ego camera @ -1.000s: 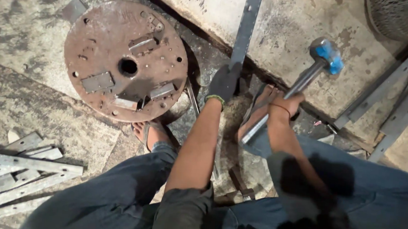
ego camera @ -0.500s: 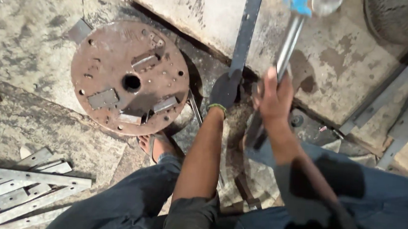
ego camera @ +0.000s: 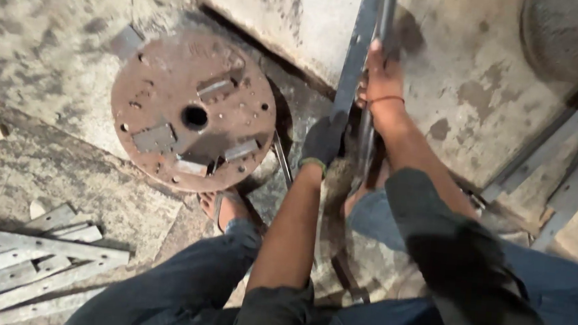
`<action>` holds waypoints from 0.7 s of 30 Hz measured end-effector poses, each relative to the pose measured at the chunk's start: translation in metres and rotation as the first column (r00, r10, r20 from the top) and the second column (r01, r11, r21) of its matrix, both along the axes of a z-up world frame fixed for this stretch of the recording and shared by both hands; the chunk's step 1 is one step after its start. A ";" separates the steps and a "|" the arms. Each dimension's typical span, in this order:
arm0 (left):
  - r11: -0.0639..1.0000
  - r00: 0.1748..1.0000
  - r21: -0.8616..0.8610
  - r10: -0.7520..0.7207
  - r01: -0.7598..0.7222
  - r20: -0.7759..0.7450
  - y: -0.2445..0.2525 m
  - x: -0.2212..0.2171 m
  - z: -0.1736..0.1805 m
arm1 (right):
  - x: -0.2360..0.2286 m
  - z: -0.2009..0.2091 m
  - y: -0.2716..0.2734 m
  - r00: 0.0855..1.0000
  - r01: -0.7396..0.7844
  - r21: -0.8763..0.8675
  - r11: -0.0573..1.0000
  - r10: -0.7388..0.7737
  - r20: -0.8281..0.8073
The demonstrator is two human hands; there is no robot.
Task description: Hammering metal strips into a circular jig to shape them.
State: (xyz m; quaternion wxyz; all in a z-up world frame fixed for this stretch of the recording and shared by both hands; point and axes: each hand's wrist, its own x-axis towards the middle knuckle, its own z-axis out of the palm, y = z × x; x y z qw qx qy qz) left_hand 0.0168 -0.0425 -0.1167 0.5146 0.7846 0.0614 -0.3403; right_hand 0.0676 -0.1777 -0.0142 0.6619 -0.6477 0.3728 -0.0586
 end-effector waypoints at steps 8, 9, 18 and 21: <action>1.000 0.998 0.007 -0.014 0.015 -0.056 0.010 -0.009 0.006 | 0.008 0.005 -0.011 0.998 -0.011 0.037 0.999 0.014 -0.066; 0.997 0.998 0.058 -0.050 0.048 0.031 0.006 -0.010 -0.005 | 0.009 0.004 -0.013 0.996 0.023 -0.006 1.000 -0.024 -0.084; 0.999 0.998 -0.048 0.013 -0.016 -0.055 0.005 0.012 0.017 | -0.049 -0.007 0.002 0.977 -0.077 0.004 0.997 0.076 -0.199; 0.968 0.970 -0.213 0.081 -0.131 -0.227 0.000 0.019 0.027 | -0.065 -0.003 0.009 0.967 -0.037 0.057 0.998 0.050 -0.250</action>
